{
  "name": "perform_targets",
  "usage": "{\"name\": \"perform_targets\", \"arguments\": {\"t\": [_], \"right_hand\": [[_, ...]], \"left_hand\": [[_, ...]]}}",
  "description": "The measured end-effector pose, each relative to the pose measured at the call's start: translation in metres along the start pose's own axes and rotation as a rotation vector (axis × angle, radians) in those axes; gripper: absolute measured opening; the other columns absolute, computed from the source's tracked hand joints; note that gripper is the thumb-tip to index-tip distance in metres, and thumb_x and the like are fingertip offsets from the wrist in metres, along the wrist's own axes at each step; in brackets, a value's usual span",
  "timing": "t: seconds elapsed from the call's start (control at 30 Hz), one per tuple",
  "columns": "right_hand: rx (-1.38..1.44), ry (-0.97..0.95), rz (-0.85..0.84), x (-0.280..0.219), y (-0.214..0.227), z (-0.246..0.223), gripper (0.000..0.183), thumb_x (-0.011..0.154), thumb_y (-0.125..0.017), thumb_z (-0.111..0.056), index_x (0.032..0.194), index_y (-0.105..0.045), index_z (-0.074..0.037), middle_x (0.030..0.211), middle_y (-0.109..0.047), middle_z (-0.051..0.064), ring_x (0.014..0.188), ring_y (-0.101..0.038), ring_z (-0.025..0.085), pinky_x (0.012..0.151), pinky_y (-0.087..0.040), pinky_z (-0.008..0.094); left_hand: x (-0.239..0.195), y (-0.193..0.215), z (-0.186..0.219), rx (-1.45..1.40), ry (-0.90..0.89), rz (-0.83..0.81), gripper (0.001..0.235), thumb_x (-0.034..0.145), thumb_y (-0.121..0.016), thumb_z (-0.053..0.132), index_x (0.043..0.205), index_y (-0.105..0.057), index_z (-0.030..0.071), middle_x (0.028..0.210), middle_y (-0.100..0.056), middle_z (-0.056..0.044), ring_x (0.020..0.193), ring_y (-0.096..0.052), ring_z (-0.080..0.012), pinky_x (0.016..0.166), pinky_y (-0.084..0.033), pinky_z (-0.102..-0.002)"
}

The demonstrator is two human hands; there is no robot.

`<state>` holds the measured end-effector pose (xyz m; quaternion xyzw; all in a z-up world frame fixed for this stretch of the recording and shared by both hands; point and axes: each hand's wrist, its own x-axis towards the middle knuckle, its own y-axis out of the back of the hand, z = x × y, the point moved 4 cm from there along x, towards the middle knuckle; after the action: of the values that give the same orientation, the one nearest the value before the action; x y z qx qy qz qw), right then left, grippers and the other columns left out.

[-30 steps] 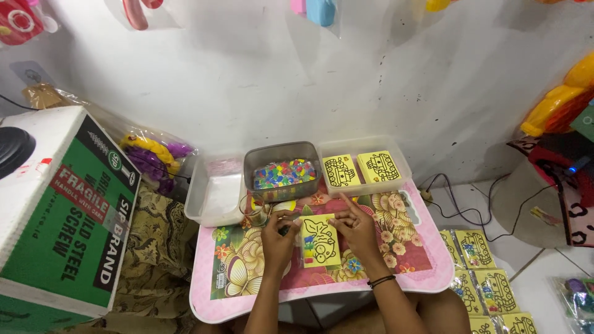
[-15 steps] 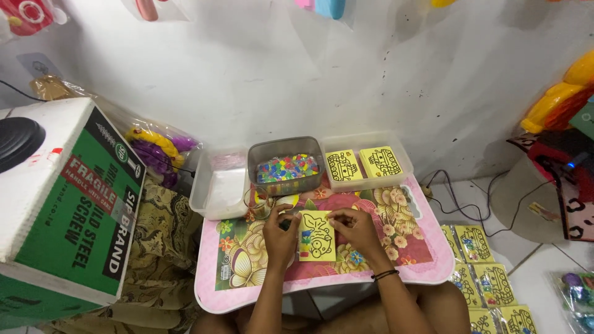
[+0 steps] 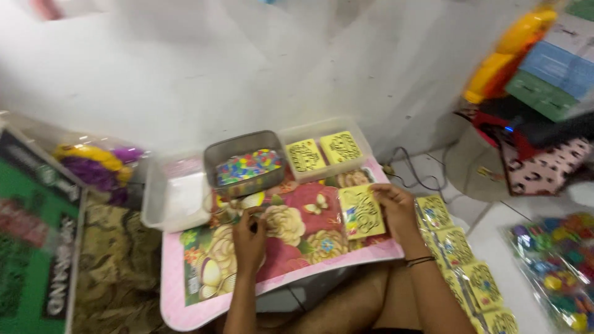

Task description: The person places small, colorful puzzle pieces into clear plastic bags containing yellow cards with printed designs. They handle the bags and cards by hand, arranging the pieces inside before setting the completed packages aside.

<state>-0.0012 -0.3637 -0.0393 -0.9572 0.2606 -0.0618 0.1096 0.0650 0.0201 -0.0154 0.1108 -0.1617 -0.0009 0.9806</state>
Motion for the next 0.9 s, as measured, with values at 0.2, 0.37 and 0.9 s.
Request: {"name": "perform_targets", "arguments": {"t": [0.2, 0.37, 0.9], "right_hand": [[-0.043, 0.194, 0.129, -0.009, 0.131, -0.075, 0.014, 0.100, -0.065, 0.001, 0.111, -0.074, 0.000, 0.097, -0.072, 0.005, 0.084, -0.065, 0.010, 0.077, -0.053, 0.025], [-0.271, 0.240, 0.286, -0.031, 0.211, -0.107, 0.013, 0.099, -0.063, 0.003, 0.109, -0.071, 0.000, 0.100, -0.072, 0.002, 0.089, -0.065, 0.008, 0.082, -0.054, 0.023], [-0.779, 0.101, 0.512, -0.080, 0.317, -0.045, 0.010, 0.098, -0.070, -0.003, 0.107, -0.075, -0.005, 0.089, -0.071, 0.006, 0.078, -0.062, 0.013, 0.070, -0.051, 0.028]], "left_hand": [[0.000, -0.002, -0.004, 0.134, -0.051, -0.050, 0.018, 0.094, -0.063, 0.006, 0.111, -0.070, 0.004, 0.068, -0.067, -0.006, 0.060, -0.057, -0.0121, 0.057, -0.044, -0.029], [-0.002, -0.008, -0.012, 0.031, -0.024, -0.084, 0.018, 0.100, -0.061, 0.006, 0.116, -0.067, 0.003, 0.074, -0.069, -0.006, 0.068, -0.063, -0.0116, 0.062, -0.049, -0.026], [-0.006, -0.011, -0.044, -0.024, -0.017, -0.062, 0.018, 0.112, -0.063, 0.006, 0.124, -0.060, -0.008, 0.086, -0.070, -0.017, 0.079, -0.068, -0.0140, 0.078, -0.056, -0.028]]}}
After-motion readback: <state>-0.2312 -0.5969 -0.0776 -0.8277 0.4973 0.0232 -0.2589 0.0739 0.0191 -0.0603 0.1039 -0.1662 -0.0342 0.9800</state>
